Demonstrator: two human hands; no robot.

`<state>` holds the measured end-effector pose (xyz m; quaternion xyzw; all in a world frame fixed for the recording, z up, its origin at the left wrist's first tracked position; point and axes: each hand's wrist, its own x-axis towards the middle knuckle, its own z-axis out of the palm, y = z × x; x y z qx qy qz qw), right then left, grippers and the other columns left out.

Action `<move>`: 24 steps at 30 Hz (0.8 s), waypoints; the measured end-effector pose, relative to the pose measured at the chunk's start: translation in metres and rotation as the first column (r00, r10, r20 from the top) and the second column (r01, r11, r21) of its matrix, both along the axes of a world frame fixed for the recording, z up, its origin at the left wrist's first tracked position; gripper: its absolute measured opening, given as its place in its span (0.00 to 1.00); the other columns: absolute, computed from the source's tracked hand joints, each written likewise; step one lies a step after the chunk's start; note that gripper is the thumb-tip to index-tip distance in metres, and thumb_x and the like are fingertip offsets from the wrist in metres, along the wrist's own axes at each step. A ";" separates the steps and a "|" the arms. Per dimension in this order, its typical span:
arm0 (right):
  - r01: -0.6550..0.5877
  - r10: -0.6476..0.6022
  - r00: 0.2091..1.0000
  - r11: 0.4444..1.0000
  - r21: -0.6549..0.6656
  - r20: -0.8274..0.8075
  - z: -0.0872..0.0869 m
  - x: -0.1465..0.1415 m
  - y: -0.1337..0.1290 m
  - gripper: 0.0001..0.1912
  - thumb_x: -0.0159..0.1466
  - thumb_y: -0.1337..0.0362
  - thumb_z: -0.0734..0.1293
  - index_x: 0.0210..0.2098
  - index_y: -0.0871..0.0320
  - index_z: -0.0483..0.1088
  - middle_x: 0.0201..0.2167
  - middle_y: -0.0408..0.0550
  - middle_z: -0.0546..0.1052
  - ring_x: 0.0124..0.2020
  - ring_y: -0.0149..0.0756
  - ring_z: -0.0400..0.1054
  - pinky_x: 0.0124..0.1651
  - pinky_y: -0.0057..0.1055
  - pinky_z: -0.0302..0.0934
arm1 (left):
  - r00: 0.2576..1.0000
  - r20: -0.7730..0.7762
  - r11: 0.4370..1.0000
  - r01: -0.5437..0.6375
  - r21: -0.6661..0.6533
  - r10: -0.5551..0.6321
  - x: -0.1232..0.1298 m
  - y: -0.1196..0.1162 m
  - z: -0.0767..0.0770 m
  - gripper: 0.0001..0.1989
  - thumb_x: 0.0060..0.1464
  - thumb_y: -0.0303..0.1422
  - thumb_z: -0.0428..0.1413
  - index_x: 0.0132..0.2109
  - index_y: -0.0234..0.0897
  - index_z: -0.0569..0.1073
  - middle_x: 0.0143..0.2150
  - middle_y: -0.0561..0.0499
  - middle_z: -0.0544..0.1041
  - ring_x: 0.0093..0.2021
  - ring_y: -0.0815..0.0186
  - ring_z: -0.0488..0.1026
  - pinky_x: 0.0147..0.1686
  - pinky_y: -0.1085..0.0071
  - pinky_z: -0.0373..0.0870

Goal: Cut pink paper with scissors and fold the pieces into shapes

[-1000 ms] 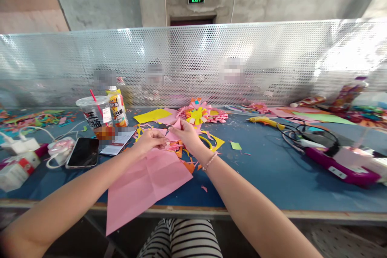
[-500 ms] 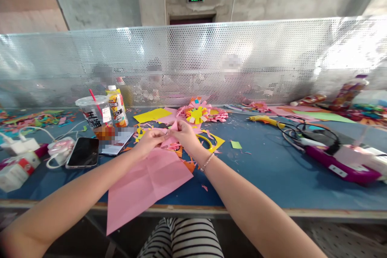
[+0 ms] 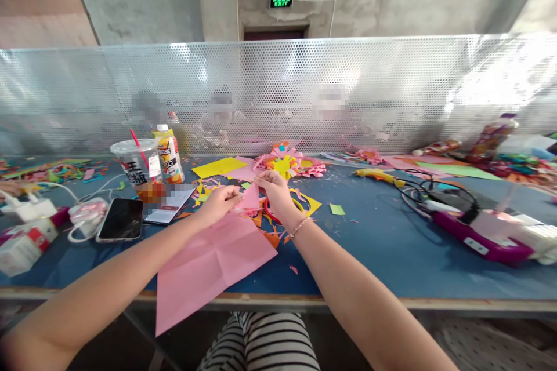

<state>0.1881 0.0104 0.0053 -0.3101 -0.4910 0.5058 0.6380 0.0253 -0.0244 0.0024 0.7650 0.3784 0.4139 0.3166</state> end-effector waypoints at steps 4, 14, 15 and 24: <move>0.121 -0.119 0.990 0.992 0.026 -0.076 0.004 0.018 0.006 0.09 0.45 0.66 0.68 0.23 0.58 0.62 0.20 0.38 0.68 0.23 0.24 0.64 0.30 0.23 0.59 | 0.999 0.006 0.999 -0.032 0.037 0.032 -0.004 0.003 -0.002 0.10 0.48 0.35 0.49 0.24 0.35 0.61 0.20 0.58 0.59 0.21 0.74 0.56 0.23 0.76 0.53; -0.277 0.204 0.837 0.958 0.071 0.508 0.004 -0.004 -0.012 0.12 0.49 0.59 0.68 0.28 0.60 0.66 0.23 0.40 0.68 0.22 0.25 0.61 0.24 0.23 0.57 | 0.987 0.090 0.988 -0.137 0.066 0.131 -0.009 0.004 0.001 0.10 0.50 0.37 0.48 0.26 0.36 0.60 0.17 0.59 0.57 0.17 0.75 0.55 0.19 0.77 0.52; -0.276 0.184 0.820 0.957 0.093 0.542 0.004 -0.005 -0.013 0.11 0.48 0.60 0.68 0.25 0.61 0.66 0.21 0.40 0.67 0.21 0.24 0.60 0.23 0.23 0.56 | 0.987 0.095 0.988 -0.140 0.066 0.133 -0.009 0.004 0.001 0.10 0.50 0.37 0.48 0.26 0.36 0.61 0.17 0.59 0.58 0.17 0.75 0.56 0.19 0.77 0.52; -0.049 -0.299 0.770 0.853 0.519 0.564 0.002 0.002 -0.008 0.05 0.52 0.69 0.64 0.26 0.58 0.72 0.29 0.47 0.74 0.32 0.33 0.68 0.36 0.30 0.63 | 0.850 0.518 0.908 0.137 -0.397 0.098 -0.007 0.009 -0.005 0.15 0.47 0.42 0.52 0.33 0.33 0.66 0.23 0.52 0.71 0.22 0.71 0.69 0.25 0.74 0.66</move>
